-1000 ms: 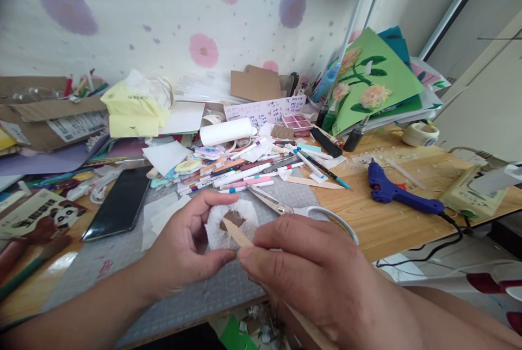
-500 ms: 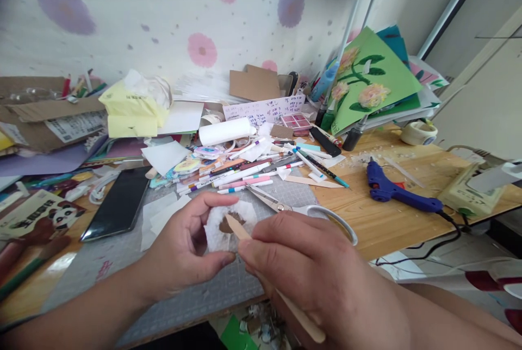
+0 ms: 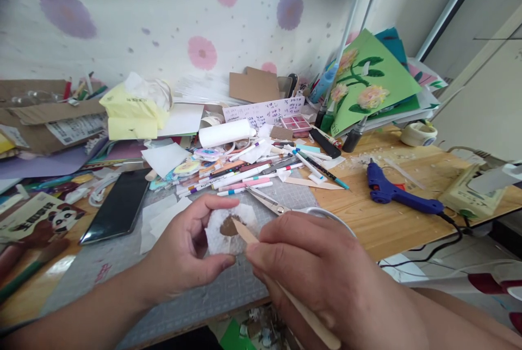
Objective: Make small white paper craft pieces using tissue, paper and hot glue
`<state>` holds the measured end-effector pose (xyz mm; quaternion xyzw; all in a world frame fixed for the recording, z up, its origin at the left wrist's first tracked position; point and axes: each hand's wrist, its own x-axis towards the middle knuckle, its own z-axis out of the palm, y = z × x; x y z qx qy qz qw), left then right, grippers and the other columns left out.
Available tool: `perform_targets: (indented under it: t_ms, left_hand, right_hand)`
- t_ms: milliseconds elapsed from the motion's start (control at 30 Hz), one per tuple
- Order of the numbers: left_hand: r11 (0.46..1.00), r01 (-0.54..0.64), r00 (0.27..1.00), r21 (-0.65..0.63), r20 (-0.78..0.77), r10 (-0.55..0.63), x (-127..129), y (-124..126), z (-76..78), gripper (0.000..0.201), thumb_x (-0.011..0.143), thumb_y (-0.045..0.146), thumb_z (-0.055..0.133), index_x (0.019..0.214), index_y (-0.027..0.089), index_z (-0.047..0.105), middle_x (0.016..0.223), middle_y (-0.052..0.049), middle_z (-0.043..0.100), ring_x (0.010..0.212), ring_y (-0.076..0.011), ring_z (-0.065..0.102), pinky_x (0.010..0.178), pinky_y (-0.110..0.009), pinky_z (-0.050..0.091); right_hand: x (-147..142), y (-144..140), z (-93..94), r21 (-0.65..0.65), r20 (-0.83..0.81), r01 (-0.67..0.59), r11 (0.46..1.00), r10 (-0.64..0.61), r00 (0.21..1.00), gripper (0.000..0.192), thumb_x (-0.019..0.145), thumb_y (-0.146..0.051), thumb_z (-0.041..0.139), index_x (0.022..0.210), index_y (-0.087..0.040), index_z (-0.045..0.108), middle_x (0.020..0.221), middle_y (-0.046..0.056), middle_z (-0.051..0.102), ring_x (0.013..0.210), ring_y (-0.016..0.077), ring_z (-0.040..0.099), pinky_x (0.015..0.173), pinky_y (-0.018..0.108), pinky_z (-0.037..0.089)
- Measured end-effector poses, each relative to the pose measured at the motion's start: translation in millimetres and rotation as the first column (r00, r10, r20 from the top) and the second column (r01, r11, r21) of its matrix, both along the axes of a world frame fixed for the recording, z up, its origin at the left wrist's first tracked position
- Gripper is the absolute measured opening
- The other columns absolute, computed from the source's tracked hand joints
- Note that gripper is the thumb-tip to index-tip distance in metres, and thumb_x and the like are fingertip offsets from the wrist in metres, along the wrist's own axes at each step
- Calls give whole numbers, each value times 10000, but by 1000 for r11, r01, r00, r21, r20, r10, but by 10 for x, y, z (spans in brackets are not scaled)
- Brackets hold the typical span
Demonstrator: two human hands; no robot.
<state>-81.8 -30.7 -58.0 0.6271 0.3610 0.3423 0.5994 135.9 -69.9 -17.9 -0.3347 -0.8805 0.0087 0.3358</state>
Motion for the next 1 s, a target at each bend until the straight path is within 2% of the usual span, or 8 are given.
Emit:
perform_targets:
  t_ms: [100, 267, 433, 667, 833, 1000]
  left_hand:
    - [1000, 7, 1000, -4, -4, -7, 0, 1, -11, 534, 677, 108, 687, 1129, 291, 470, 928, 9, 616, 767, -147, 600, 664, -244, 469]
    - [1000, 15, 1000, -20, -1, -15, -1, 3, -11, 539, 684, 95, 682, 1134, 289, 456, 932, 7, 628, 774, -147, 609, 671, -242, 468]
    - [999, 24, 999, -33, 25, -23, -7, 10, -5, 535, 679, 120, 705, 1128, 283, 464, 943, 17, 614, 774, -129, 599, 675, -223, 459]
    - [999, 44, 999, -29, 29, -43, 1, 6, -7, 541, 664, 109, 706, 1122, 271, 469, 929, 13, 628, 774, -136, 608, 677, -232, 461]
    - [999, 39, 999, -32, 29, -38, -5, 4, 3, 546, 650, 111, 712, 1119, 267, 479, 934, 13, 627, 774, -135, 607, 675, -235, 461]
    - [997, 57, 998, -45, 35, -55, -8, 3, 15, 561, 635, 103, 723, 1117, 258, 483, 912, 18, 636, 770, -128, 610, 679, -228, 464]
  right_hand:
    - [-25, -3, 48, -148, -54, -67, 987, 60, 997, 198, 884, -212, 486, 1004, -232, 642, 865, 59, 665, 671, 138, 660, 549, 180, 549]
    - [-51, -8, 65, -143, -81, -102, 984, 91, 992, 206, 856, -163, 519, 1008, -223, 644, 874, 60, 676, 719, 148, 676, 603, 179, 553]
    - [-50, -16, -16, -273, -169, -134, 953, 90, 982, 190, 864, -206, 506, 992, -230, 645, 899, 63, 663, 710, 145, 675, 591, 178, 553]
    - [-70, 6, 85, -266, -213, -164, 950, 108, 971, 331, 739, -48, 578, 1005, -234, 639, 938, 69, 678, 855, 188, 675, 642, 192, 569]
    - [-54, 36, 102, -291, -228, -166, 942, 100, 968, 317, 735, -42, 592, 986, -229, 642, 925, 39, 679, 830, 143, 664, 679, 169, 547]
    - [-32, 44, 77, -330, -258, -172, 928, 87, 962, 292, 735, -38, 595, 940, -241, 642, 946, 34, 683, 894, 156, 657, 670, 159, 537]
